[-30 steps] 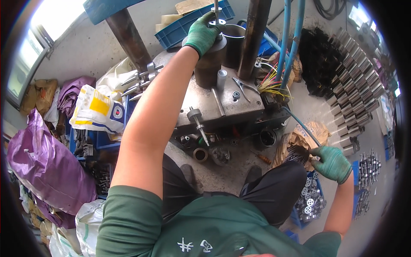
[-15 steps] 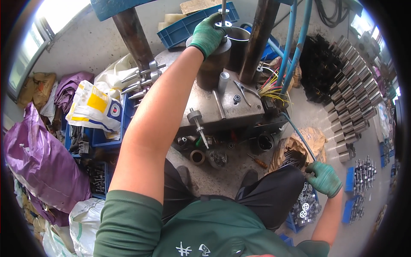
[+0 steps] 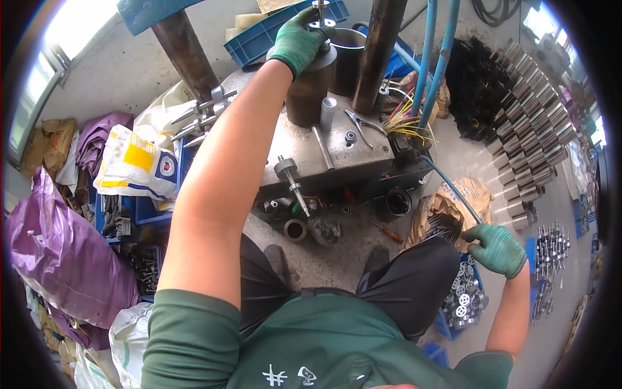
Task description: The person fits a small metal pin into a central cylindrical housing, uses a thin metal rod to press down internally, and repeats the process with additional components at a workstation.
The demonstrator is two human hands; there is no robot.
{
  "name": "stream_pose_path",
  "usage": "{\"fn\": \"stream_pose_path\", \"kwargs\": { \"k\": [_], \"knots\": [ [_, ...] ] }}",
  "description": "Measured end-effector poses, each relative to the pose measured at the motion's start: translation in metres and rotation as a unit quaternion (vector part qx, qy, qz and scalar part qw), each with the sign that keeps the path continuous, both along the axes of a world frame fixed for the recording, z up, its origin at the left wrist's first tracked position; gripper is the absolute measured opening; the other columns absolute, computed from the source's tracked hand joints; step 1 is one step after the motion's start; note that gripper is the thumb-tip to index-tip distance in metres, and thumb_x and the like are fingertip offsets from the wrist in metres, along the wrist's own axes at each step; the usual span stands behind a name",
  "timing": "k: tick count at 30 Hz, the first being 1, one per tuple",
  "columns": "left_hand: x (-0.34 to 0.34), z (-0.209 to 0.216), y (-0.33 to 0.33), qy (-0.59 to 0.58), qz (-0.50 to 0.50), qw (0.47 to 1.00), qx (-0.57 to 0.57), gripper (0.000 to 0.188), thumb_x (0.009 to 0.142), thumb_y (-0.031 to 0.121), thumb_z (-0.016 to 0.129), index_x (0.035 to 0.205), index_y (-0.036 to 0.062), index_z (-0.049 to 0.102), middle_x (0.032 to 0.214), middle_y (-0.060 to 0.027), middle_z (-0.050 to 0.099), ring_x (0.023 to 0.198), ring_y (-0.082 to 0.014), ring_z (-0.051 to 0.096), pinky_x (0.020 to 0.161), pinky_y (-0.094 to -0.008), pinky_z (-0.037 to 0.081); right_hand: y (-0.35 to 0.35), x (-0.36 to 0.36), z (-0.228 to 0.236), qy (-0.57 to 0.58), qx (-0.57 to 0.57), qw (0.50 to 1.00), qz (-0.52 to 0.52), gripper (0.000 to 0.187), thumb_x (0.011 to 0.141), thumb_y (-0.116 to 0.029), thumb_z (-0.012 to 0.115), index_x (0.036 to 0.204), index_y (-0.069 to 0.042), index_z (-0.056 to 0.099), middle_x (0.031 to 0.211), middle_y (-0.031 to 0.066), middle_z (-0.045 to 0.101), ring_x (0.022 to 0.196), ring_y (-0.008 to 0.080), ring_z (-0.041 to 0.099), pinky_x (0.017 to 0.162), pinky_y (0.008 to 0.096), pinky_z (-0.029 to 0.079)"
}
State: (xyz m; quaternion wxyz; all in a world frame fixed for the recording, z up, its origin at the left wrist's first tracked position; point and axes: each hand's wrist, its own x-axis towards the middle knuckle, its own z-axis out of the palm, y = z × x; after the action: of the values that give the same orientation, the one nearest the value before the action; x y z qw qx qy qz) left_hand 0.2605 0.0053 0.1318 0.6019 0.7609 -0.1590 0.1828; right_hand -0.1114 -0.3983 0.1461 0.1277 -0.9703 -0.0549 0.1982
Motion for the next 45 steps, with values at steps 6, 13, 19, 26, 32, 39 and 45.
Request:
{"fn": "stream_pose_path", "kwargs": {
  "k": [6,13,19,26,32,39,45],
  "knots": [
    [0.001,-0.001,-0.001,-0.01,-0.004,1.0,0.009,0.048,0.093,0.016,0.086,0.137,0.0087,0.069,0.105,-0.0042,0.075,0.085,-0.0113,0.07,0.081,-0.0264,0.062,-0.012,-0.002,-0.008,-0.036,-0.01,0.999,0.023,0.036,0.087,-0.02,0.068,0.115,0.0,0.077,0.106,0.0235,0.076,0.098,0.0392,0.075,0.09,0.0445,0.059],
    [0.001,-0.002,-0.002,-0.016,-0.005,1.0,0.015,0.049,0.093,0.015,0.086,0.138,0.0073,0.068,0.107,-0.0046,0.075,0.088,-0.0119,0.071,0.082,-0.027,0.062,-0.014,0.0,-0.003,-0.07,0.037,0.997,-0.006,0.035,0.087,-0.019,0.065,0.115,-0.001,0.077,0.107,0.0238,0.076,0.1,0.0402,0.074,0.091,0.0453,0.059],
    [0.001,-0.004,0.001,-0.019,0.001,1.0,0.02,0.049,0.093,0.014,0.086,0.138,0.0061,0.068,0.109,-0.005,0.075,0.09,-0.0125,0.071,0.084,-0.0274,0.062,-0.009,-0.001,-0.006,-0.019,-0.003,1.0,0.02,0.033,0.087,-0.016,0.064,0.113,-0.001,0.077,0.107,0.0235,0.076,0.1,0.0402,0.074,0.09,0.0458,0.059],
    [0.005,-0.001,0.001,-0.024,-0.001,0.999,0.028,0.051,0.093,0.014,0.086,0.139,0.0049,0.067,0.112,-0.0055,0.075,0.092,-0.0131,0.071,0.085,-0.028,0.062,-0.021,-0.009,-0.018,-0.046,0.017,0.999,0.014,0.034,0.084,-0.013,0.066,0.115,-0.001,0.076,0.107,0.0225,0.077,0.099,0.0394,0.075,0.09,0.0445,0.059],
    [-0.001,0.001,0.0,-0.003,-0.015,1.0,-0.001,0.053,0.093,0.015,0.086,0.141,0.0066,0.066,0.114,-0.007,0.075,0.093,-0.0134,0.072,0.086,-0.0279,0.062,-0.018,-0.004,-0.006,-0.072,0.035,0.997,-0.009,0.034,0.088,-0.016,0.069,0.119,-0.002,0.076,0.114,0.0216,0.076,0.104,0.0397,0.074,0.094,0.0454,0.059],
    [-0.01,0.003,0.0,0.052,-0.056,0.994,-0.078,0.049,0.096,0.021,0.084,0.141,0.0098,0.069,0.108,-0.0069,0.078,0.089,-0.0128,0.073,0.084,-0.0281,0.063,-0.003,0.001,0.005,-0.117,0.066,0.984,-0.113,0.035,0.09,-0.016,0.072,0.122,-0.002,0.074,0.111,0.0204,0.076,0.1,0.0322,0.076,0.091,0.0405,0.059],
    [0.0,0.0,0.002,0.042,-0.062,0.995,-0.065,0.037,0.1,0.022,0.08,0.134,0.0078,0.073,0.109,-0.0045,0.077,0.094,-0.0132,0.072,0.085,-0.0283,0.061,-0.038,0.086,0.017,-0.562,0.086,0.821,-0.047,0.031,0.102,-0.02,0.071,0.128,-0.003,0.072,0.122,0.0148,0.077,0.112,0.0245,0.074,0.099,0.0372,0.058]
  ]
}}
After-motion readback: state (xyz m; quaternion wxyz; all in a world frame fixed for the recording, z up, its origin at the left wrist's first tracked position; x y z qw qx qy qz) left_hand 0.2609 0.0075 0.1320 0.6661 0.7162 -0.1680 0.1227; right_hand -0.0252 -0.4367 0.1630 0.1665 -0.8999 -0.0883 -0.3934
